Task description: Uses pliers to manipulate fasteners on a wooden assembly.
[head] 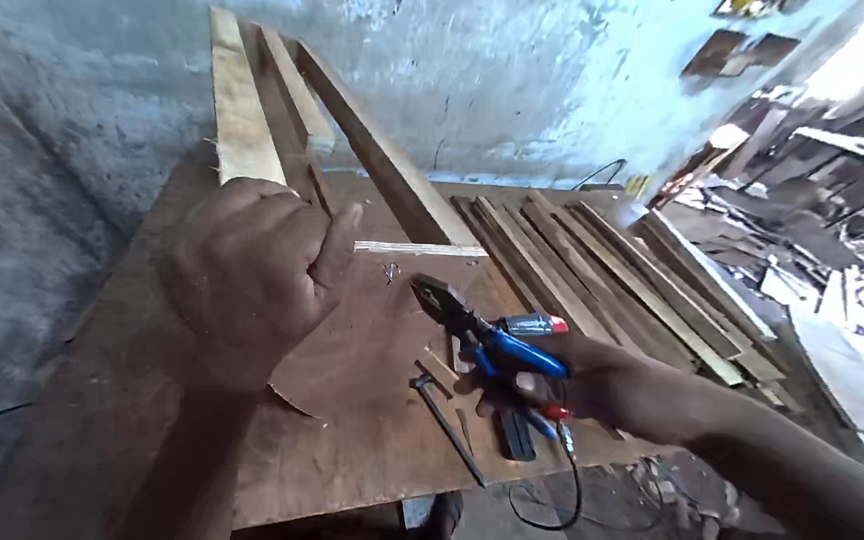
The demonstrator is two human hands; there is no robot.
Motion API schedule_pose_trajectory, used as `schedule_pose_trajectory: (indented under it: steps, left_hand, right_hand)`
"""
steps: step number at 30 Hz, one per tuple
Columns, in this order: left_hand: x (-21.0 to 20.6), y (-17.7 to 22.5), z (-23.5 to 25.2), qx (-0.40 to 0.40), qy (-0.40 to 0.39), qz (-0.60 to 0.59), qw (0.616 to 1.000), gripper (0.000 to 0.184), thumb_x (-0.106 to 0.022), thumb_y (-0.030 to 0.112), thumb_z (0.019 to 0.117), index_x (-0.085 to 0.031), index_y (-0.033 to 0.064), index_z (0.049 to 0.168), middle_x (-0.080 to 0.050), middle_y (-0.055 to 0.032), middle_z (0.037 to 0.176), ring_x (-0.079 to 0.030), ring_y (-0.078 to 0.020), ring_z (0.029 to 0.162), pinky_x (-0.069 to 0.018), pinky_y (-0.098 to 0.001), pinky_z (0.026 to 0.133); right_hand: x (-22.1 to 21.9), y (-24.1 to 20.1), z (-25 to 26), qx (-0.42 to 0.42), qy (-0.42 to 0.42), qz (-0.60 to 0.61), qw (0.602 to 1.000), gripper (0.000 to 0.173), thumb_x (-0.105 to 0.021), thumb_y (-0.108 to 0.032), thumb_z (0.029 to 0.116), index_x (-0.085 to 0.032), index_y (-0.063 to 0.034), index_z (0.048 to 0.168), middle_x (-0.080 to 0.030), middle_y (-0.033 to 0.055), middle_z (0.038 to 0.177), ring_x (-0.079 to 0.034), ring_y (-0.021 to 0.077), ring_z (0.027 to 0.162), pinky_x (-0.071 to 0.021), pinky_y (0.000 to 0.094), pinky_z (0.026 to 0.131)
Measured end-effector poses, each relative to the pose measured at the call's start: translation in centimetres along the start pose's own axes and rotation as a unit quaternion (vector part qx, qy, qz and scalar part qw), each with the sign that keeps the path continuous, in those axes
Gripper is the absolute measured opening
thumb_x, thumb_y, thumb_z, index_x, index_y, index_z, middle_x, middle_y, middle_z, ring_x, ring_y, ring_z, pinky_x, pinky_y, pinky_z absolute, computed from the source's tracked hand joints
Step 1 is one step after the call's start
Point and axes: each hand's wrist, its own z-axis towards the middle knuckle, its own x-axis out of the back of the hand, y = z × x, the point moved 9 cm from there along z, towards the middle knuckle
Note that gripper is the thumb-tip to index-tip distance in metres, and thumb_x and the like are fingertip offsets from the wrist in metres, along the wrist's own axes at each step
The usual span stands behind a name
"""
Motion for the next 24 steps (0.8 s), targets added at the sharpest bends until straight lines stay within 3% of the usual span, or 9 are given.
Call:
schedule_pose_trajectory:
  steps: [4,6,8,11,14,16,17,20,24]
  left_hand:
    - [0.1,0.0,0.0,-0.001,0.004,0.004,1.000,0.048,-0.055,0.034,0.1039,-0.064,0.0053,0.067,-0.074,-0.0133,0.081,-0.073,-0.0307,0.097,-0.0555,-0.0473,0.083]
    - [0.1,0.0,-0.1,-0.002,-0.002,0.004,1.000,0.047,-0.055,0.034,0.1041,-0.065,0.0055,0.068,-0.075,-0.0128,0.081,-0.073,-0.0304,0.098,-0.0557,-0.0468,0.085]
    - [0.0,0.0,0.0,-0.001,0.001,-0.002,1.000,0.046,-0.056,0.033,0.1040,-0.065,0.0052,0.069,-0.074,-0.0131,0.080,-0.073,-0.0303,0.097,-0.0553,-0.0466,0.086]
    - [0.1,0.0,0.0,-0.003,0.006,0.000,1.000,0.046,-0.057,0.032,0.1035,-0.063,0.0052,0.067,-0.073,-0.0132,0.078,-0.074,-0.0299,0.094,-0.0564,-0.0472,0.084]
    - [0.1,0.0,0.0,-0.001,0.012,0.000,1.000,0.046,-0.057,0.032,0.1031,-0.063,0.0062,0.065,-0.074,-0.0118,0.078,-0.074,-0.0286,0.094,-0.0566,-0.0461,0.084]
    - [0.1,-0.1,0.0,0.006,0.009,0.004,1.000,0.046,-0.058,0.034,0.1029,-0.065,0.0069,0.066,-0.074,-0.0107,0.079,-0.074,-0.0279,0.095,-0.0566,-0.0457,0.085]
    - [0.1,-0.1,0.0,0.006,0.011,0.007,1.000,0.046,-0.058,0.034,0.1029,-0.065,0.0073,0.066,-0.074,-0.0102,0.079,-0.074,-0.0275,0.095,-0.0568,-0.0451,0.084]
    - [0.1,-0.1,-0.1,0.007,0.014,0.011,1.000,0.047,-0.056,0.035,0.1034,-0.064,0.0076,0.066,-0.074,-0.0100,0.079,-0.073,-0.0274,0.095,-0.0557,-0.0444,0.083]
    - [0.1,0.0,0.0,0.013,0.009,0.014,1.000,0.048,-0.056,0.037,0.1036,-0.064,0.0076,0.066,-0.075,-0.0103,0.081,-0.073,-0.0277,0.096,-0.0558,-0.0455,0.080]
  right_hand:
    - [2.6,-1.8,1.0,0.015,-0.009,-0.155,0.988,0.031,-0.057,-0.031,0.0995,-0.068,-0.0220,0.127,-0.075,-0.0001,0.106,-0.070,0.0143,0.080,-0.0594,0.0305,0.065]
    - [3.3,-2.7,1.6,0.031,-0.025,-0.181,0.983,0.027,-0.057,-0.031,0.0998,-0.070,-0.0191,0.120,-0.074,-0.0012,0.097,-0.066,0.0101,0.068,-0.0545,0.0253,0.054]
    - [3.6,-3.0,2.2,0.048,-0.071,-0.198,0.976,0.026,-0.056,-0.028,0.1030,-0.069,-0.0165,0.122,-0.074,-0.0022,0.105,-0.069,0.0085,0.081,-0.0589,0.0244,0.068]
    - [4.1,-3.6,3.0,0.061,-0.086,-0.232,0.967,0.025,-0.056,-0.025,0.1023,-0.069,-0.0174,0.122,-0.075,-0.0031,0.105,-0.070,0.0074,0.088,-0.0596,0.0253,0.076]
    - [4.5,-4.0,3.3,0.067,-0.107,-0.230,0.965,0.025,-0.056,-0.032,0.1021,-0.070,-0.0180,0.119,-0.074,-0.0043,0.105,-0.069,0.0061,0.087,-0.0584,0.0229,0.073]
    - [4.9,-4.1,3.5,0.056,-0.113,-0.235,0.964,0.022,-0.057,-0.026,0.1013,-0.071,-0.0167,0.115,-0.075,-0.0028,0.102,-0.069,0.0079,0.079,-0.0577,0.0239,0.065]
    - [5.2,-4.3,3.5,0.054,-0.115,-0.245,0.961,0.021,-0.057,-0.027,0.1014,-0.070,-0.0161,0.114,-0.074,-0.0020,0.100,-0.069,0.0087,0.080,-0.0587,0.0250,0.066]
    - [6.0,-5.2,3.4,0.044,-0.080,-0.308,0.947,0.017,-0.060,-0.026,0.1000,-0.068,-0.0179,0.113,-0.069,-0.0033,0.087,-0.064,0.0067,0.070,-0.0542,0.0243,0.058]
    - [6.5,-7.5,3.2,0.076,-0.081,-0.350,0.930,0.022,-0.057,-0.021,0.1014,-0.072,-0.0193,0.118,-0.074,-0.0058,0.098,-0.069,0.0062,0.081,-0.0587,0.0261,0.071]
